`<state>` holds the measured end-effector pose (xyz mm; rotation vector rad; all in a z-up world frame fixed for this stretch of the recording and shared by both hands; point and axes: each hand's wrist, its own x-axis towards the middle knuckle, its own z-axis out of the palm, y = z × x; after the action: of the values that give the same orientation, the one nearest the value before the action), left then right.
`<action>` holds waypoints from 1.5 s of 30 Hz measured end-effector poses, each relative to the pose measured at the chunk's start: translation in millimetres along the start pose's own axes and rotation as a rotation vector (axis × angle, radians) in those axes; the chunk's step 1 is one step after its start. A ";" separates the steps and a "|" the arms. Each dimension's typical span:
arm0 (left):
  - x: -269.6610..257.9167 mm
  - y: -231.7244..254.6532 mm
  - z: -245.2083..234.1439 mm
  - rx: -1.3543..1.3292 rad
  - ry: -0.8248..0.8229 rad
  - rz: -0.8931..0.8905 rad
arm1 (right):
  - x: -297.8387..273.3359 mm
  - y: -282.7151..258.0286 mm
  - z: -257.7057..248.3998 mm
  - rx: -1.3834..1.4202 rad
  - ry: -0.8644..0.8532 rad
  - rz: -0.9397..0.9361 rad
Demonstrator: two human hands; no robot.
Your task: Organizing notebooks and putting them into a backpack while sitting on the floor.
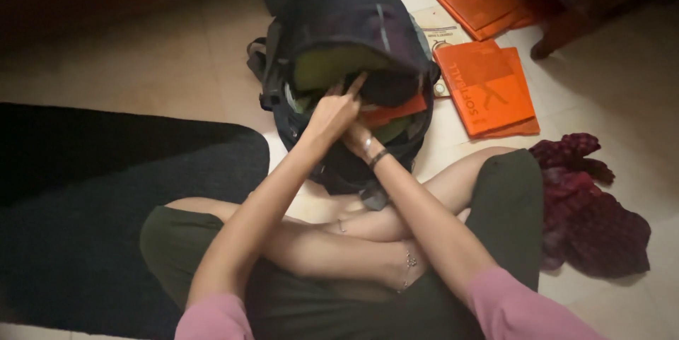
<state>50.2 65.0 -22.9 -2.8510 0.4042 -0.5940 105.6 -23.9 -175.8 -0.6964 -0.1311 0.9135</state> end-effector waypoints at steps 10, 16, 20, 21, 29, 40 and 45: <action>-31.3 -4.5 -75.0 -0.385 -0.059 -0.095 | -46.8 -22.5 -14.3 -0.094 0.236 -0.089; -20.8 3.5 -115.8 -0.123 0.446 0.079 | -86.7 -24.6 -66.8 -0.172 0.424 -0.084; -12.4 12.0 -121.6 0.190 0.491 -0.233 | -154.4 -109.4 46.9 -0.506 0.470 -0.114; -16.1 8.0 -108.4 0.185 0.493 -0.236 | -164.5 -122.7 46.2 -0.511 0.473 -0.114; -24.7 2.4 -38.5 -0.389 -0.371 -0.226 | -190.7 -141.1 -26.5 -0.527 0.326 0.144; 30.2 -15.4 -41.2 -0.316 0.043 -0.563 | -100.4 -175.6 146.8 -1.864 0.673 -0.780; 16.6 12.5 22.7 -0.326 0.047 -0.746 | -56.1 -140.2 75.9 -2.150 0.721 -0.663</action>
<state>71.5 51.4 -40.5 -3.2644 -0.6558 -0.7639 137.1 -86.6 -21.9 -2.6579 -0.6705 -0.5642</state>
